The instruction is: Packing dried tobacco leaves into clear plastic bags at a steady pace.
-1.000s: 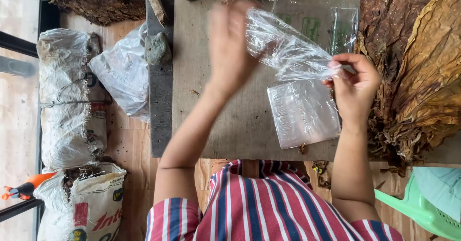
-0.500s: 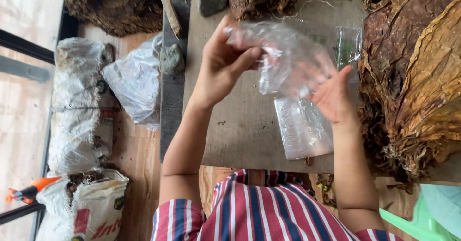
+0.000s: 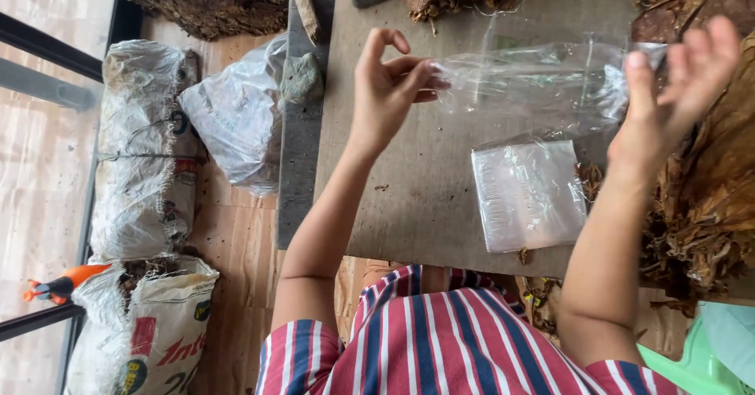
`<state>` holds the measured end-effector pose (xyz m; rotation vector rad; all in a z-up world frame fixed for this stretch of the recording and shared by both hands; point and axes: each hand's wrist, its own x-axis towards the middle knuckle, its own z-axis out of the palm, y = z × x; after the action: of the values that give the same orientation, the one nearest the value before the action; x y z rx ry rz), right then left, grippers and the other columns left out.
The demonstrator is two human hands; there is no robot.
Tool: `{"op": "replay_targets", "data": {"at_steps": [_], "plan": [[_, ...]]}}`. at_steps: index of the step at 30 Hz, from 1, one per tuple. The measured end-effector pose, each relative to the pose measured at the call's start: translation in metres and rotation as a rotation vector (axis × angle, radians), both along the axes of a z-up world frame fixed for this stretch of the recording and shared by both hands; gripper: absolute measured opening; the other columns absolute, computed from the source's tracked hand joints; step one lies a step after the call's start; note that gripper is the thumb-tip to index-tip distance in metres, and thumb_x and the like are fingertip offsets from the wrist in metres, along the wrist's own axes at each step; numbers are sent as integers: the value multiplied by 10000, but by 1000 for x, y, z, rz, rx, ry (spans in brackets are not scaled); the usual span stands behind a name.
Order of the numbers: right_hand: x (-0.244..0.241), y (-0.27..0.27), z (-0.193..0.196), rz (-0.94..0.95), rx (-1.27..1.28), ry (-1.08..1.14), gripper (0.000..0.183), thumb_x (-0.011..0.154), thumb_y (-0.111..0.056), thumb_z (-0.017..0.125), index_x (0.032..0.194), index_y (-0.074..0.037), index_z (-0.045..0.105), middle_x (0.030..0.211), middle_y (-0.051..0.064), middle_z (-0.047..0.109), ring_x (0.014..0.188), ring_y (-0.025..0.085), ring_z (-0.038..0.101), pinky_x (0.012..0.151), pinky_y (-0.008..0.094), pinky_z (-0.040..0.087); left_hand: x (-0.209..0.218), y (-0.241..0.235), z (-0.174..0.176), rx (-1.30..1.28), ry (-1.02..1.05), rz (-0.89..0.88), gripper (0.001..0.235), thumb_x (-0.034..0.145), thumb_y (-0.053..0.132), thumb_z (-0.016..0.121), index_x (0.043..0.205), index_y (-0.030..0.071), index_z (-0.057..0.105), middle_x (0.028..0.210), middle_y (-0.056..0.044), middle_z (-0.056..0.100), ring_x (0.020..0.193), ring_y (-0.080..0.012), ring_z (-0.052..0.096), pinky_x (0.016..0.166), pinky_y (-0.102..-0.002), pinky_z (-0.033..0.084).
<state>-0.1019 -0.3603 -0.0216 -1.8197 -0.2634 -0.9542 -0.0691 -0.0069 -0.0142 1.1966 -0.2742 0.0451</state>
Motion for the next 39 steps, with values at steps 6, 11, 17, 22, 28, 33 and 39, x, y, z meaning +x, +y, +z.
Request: {"op": "replay_targets", "data": {"at_steps": [6,11,17,22,28,33,39], "plan": [[-45,75,-14,-139,-471,-58,594,1070,-718,902,1152,-133,848,1229,83,558,1100,293,518,1092,477,352,-11,-92,-22,56,-4,-147,283,1153,166,739,1284,164,488,1036,-216,847,839,-296,879,712,-389,771],[-36,46,-10,138,-70,263,251,1110,-77,993,1127,-14,751,1060,148,768,985,256,757,1001,429,610,-14,-95,-9,132,-12,-225,144,1182,104,666,1258,176,566,1051,-174,868,903,-249,891,808,-401,790],[-34,28,14,60,-207,187,154,1193,145,713,1151,23,629,1282,220,618,1128,301,648,915,380,606,-3,-86,-7,648,-310,-177,415,1102,-66,481,1265,158,790,1099,-61,775,823,-233,786,681,-363,598],[-38,11,10,-4,-499,149,256,1091,207,780,991,-27,802,1519,242,533,1165,326,554,1002,413,564,32,-85,-8,1102,-153,-138,613,1040,29,466,1558,256,703,1222,-84,610,977,-343,752,652,-527,585],[-62,-6,14,-63,-553,141,223,1164,157,678,1307,154,849,1353,262,720,1210,397,740,1011,488,634,153,-73,-57,917,-466,379,544,938,109,1001,1382,163,692,1383,-154,593,1277,-323,676,1097,-523,665],[-74,-8,12,-105,-616,138,190,1167,50,762,1327,102,852,1382,217,764,1083,275,740,783,334,615,216,-83,-75,1386,-345,399,803,958,-21,932,1615,269,574,1786,-335,230,1499,-683,532,921,-703,729],[-79,-18,15,32,-406,275,250,1126,177,657,1274,97,841,1368,228,690,752,164,582,672,294,506,219,-10,-43,868,-188,546,525,1000,-82,691,1379,257,821,1327,-127,907,993,-204,929,765,-265,823]]}}
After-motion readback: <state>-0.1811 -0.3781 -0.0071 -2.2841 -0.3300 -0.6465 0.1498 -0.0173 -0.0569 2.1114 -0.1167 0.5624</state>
